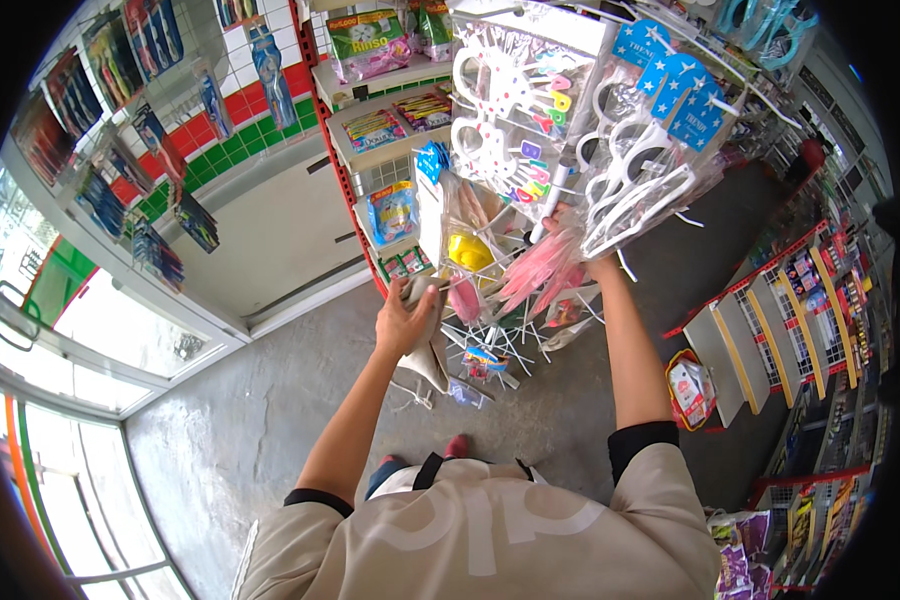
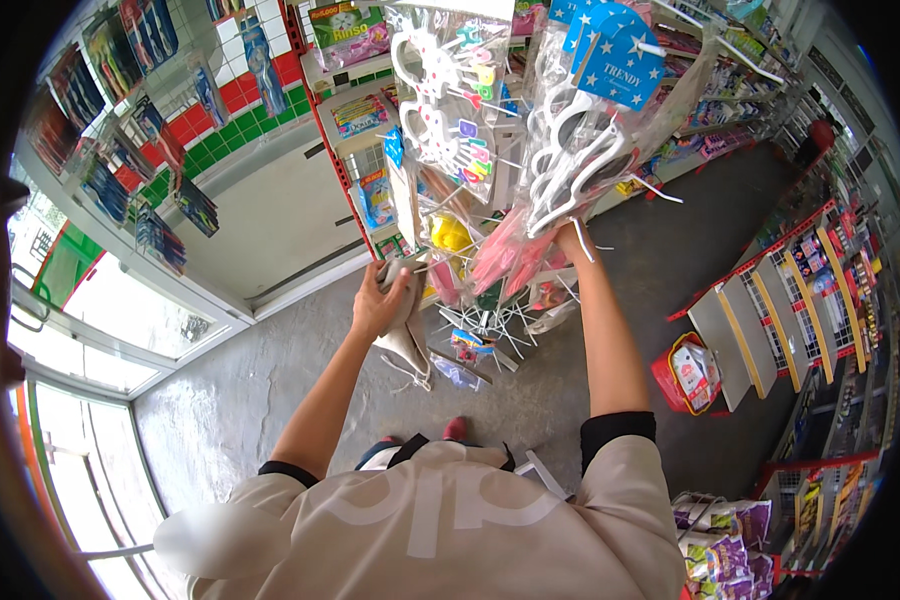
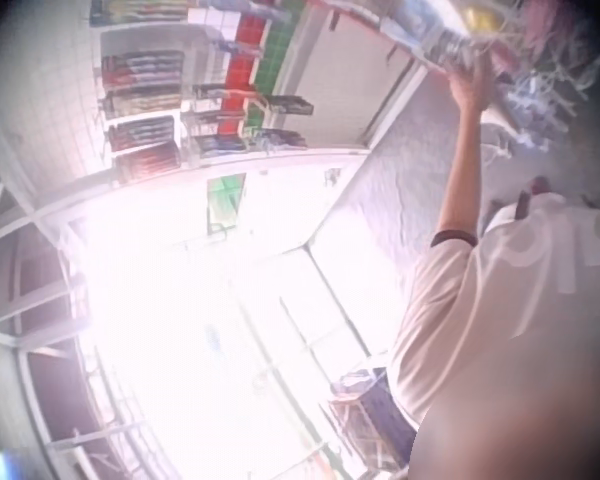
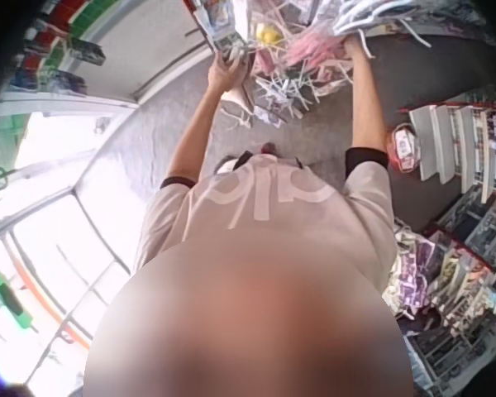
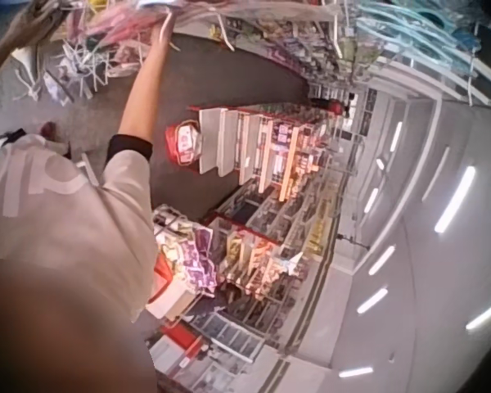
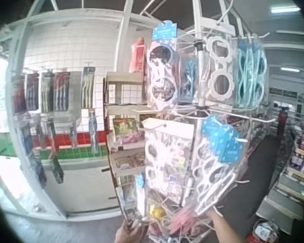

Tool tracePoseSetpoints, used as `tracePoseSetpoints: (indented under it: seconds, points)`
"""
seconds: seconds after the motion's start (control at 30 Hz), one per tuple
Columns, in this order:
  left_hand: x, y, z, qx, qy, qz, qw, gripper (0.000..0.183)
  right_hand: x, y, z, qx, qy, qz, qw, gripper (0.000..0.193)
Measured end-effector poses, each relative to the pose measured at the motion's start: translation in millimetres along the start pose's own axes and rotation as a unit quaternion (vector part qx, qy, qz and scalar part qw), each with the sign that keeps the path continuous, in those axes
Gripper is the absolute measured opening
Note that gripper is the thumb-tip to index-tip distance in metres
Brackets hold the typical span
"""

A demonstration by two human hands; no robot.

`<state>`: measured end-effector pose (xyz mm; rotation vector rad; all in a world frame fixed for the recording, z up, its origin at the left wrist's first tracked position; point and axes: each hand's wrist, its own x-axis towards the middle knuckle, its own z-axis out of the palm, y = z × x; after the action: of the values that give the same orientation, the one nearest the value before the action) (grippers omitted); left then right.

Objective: The person wipes the packaging of toothbrushes and other items on a store shelf using a cloth. They handle multiple packages one at a time, wipe them, and return them to the shelf. The person also moves a shopping basket and a cardboard box on the floor.

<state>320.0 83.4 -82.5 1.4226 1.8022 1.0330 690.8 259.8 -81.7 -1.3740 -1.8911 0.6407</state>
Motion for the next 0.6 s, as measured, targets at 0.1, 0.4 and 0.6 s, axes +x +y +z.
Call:
tracePoseSetpoints:
  seconds: [0.1,0.4,0.6]
  points:
    - [6,20,12,0.045,-0.035,0.033,0.998,0.063,21,7,8,0.051,0.005,-0.037,0.998,0.031]
    - [6,38,14,0.058,-0.049,0.087,0.993,0.044,-11,-54,1,0.142,0.028,0.017,0.989,0.032]
    - [-5,43,5,0.048,-0.099,0.146,0.983,0.040,-21,-74,4,0.161,0.040,0.040,0.985,0.033]
